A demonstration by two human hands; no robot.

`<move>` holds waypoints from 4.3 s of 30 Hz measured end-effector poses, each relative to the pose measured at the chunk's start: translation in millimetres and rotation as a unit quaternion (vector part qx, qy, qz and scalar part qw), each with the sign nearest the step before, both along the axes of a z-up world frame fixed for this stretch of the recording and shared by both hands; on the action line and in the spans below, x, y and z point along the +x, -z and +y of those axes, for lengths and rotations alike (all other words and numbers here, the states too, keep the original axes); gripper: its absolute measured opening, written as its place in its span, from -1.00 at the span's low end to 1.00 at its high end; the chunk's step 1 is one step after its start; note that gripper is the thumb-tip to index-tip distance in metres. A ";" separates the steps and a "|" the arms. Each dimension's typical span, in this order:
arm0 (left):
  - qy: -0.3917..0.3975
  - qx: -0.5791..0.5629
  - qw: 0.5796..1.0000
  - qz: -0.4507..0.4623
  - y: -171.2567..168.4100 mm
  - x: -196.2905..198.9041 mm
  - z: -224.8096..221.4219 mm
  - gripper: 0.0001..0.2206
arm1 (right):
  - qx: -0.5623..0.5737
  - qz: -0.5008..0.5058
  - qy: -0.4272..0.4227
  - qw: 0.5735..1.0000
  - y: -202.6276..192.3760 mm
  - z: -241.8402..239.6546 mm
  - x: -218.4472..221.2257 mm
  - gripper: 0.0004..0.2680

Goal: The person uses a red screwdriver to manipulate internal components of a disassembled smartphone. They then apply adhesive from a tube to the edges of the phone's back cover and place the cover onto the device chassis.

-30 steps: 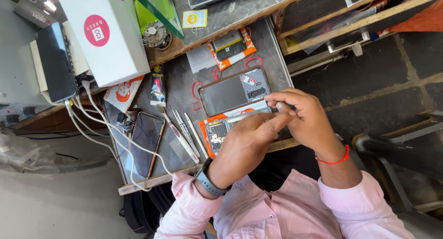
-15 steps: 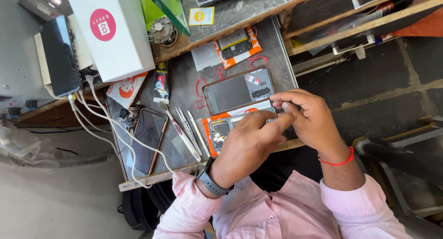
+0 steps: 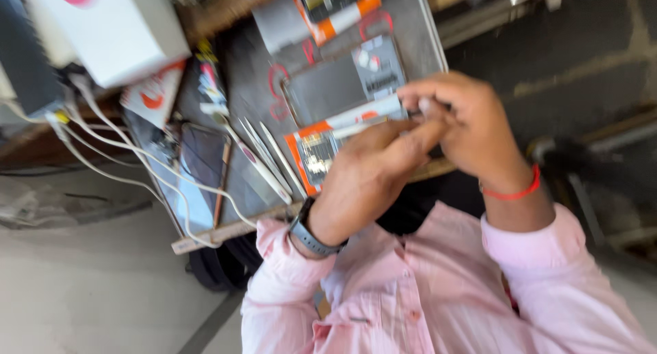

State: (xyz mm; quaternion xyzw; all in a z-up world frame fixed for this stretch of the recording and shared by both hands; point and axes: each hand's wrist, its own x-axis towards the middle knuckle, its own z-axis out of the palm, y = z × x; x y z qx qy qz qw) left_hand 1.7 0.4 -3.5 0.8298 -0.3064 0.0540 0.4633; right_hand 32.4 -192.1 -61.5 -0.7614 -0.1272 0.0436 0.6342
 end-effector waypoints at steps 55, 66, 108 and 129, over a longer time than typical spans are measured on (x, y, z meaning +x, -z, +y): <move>-0.297 -0.002 0.952 -0.080 56.1 45.6 34.9 -0.86 | 0.084 0.033 -0.051 0.995 4.6 3.7 -3.2 -0.83; -0.297 -0.024 0.954 -0.035 56.5 44.2 39.3 -0.86 | -0.136 -0.141 -0.044 0.980 -10.1 16.3 -2.0 -0.75; -0.281 -0.010 0.958 -0.056 65.5 54.5 26.2 -0.85 | -0.180 -0.161 -0.059 0.969 -10.4 20.1 -3.1 -0.74; -0.196 -0.297 0.925 0.133 46.9 31.6 30.8 -0.86 | 0.031 -0.043 0.062 0.997 -0.5 14.6 -8.2 -0.79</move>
